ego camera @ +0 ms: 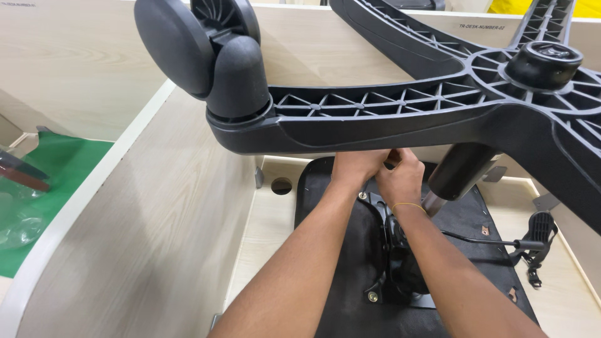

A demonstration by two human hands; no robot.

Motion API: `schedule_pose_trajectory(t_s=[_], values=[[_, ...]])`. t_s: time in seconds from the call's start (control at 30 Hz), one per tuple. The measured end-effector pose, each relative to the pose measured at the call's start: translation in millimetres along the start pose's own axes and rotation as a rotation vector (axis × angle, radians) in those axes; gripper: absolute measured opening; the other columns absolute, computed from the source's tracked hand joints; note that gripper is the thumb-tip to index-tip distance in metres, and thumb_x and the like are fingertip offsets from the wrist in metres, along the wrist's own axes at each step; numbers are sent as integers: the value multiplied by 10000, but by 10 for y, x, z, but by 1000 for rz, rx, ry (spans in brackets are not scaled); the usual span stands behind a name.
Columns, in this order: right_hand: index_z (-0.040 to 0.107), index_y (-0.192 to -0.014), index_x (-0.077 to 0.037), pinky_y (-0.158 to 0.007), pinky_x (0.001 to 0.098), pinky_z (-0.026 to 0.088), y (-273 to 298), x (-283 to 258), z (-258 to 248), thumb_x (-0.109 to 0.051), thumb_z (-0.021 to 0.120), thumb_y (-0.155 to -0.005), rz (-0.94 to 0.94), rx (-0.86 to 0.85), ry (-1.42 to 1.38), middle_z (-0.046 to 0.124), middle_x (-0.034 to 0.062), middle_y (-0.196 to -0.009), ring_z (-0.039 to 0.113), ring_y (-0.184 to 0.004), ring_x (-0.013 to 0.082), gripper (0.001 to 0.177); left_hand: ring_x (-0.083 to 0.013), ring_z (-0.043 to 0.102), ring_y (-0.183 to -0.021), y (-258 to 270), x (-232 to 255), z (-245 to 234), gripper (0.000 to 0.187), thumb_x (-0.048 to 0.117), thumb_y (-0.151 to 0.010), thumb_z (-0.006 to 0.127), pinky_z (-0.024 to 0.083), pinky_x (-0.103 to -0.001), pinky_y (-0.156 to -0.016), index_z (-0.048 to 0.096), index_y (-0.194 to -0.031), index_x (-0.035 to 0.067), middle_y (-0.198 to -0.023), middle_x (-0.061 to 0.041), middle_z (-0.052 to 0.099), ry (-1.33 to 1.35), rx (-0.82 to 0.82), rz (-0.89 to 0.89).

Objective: The person assembles the base of an office chair by attaching the seat to the central column and securing it with screws. They use a screwdriver to tighten the screws and ensure the seat is firmly attached to the base.

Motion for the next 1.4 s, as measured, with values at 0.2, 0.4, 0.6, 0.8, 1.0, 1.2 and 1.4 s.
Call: schedule_pose_trajectory(t_s=[0.2, 0.4, 0.6, 0.8, 1.0, 1.2, 1.4], values=[[697, -1121, 35, -852, 357, 606, -15, 41, 23, -49, 741, -844, 21, -12, -46, 769, 183, -1075, 755, -1028, 266, 294, -208, 721, -662, 76, 8, 112, 228, 285, -814, 686, 563, -345, -639, 743, -789, 65, -731, -73, 745, 131, 158, -18], [727, -1039, 41, -841, 358, 598, -41, 21, 43, -91, 770, -854, 37, 33, 17, 780, 182, -1001, 776, -939, 266, 231, -216, 718, -645, -21, -147, 178, 252, 313, -837, 663, 565, -371, -642, 755, -768, 88, -710, -73, 751, -80, -4, -82], [777, -925, 7, -795, 332, 608, -76, 10, 13, -66, 770, -773, -16, 99, 110, 783, 160, -885, 787, -834, 270, 169, -324, 724, -914, -369, -621, 322, 299, 372, -880, 658, 560, -446, -793, 778, -966, 113, -992, -144, 769, -324, -234, 175], [779, -908, -22, -750, 342, 591, -16, -126, -36, -157, 886, -724, 42, 139, 50, 776, 149, -841, 775, -820, 269, 252, -334, 686, -1033, -564, -689, 257, 337, 381, -907, 635, 519, -451, -887, 756, -1084, 121, -1127, -163, 733, -333, -367, 117], [695, -1015, 8, -830, 366, 593, 197, -308, -59, -38, 774, -780, 19, 111, 63, 793, 146, -956, 780, -928, 281, 252, -301, 763, -872, -9, -78, -223, 323, 349, -898, 721, 574, -387, -790, 762, -1030, 58, -970, -141, 791, -62, -240, 148], [645, -1134, 40, -867, 410, 541, 673, -523, -432, -50, 731, -863, -83, -116, 99, 747, 196, -1129, 678, -1093, 341, 298, -296, 765, -1034, 821, 399, -623, 368, 96, -823, 797, 590, -338, -872, 702, -1168, 13, -1100, -156, 751, 304, -2, 239], [716, -1050, 15, -792, 305, 663, 1252, -547, -951, -46, 608, -963, 123, -284, -74, 790, 106, -1035, 789, -994, 184, 151, -355, 646, -1291, 1650, 343, -764, 368, -22, -875, 719, 537, -395, -1046, 640, -1231, 29, -1274, -182, 701, 201, 107, 346]])
Point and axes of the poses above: each hand's wrist, its own y-axis away from the middle knuckle, its own z-axis out of the palm, x = y × z, the point moved 1 cm from there along -y, towards the middle knuckle
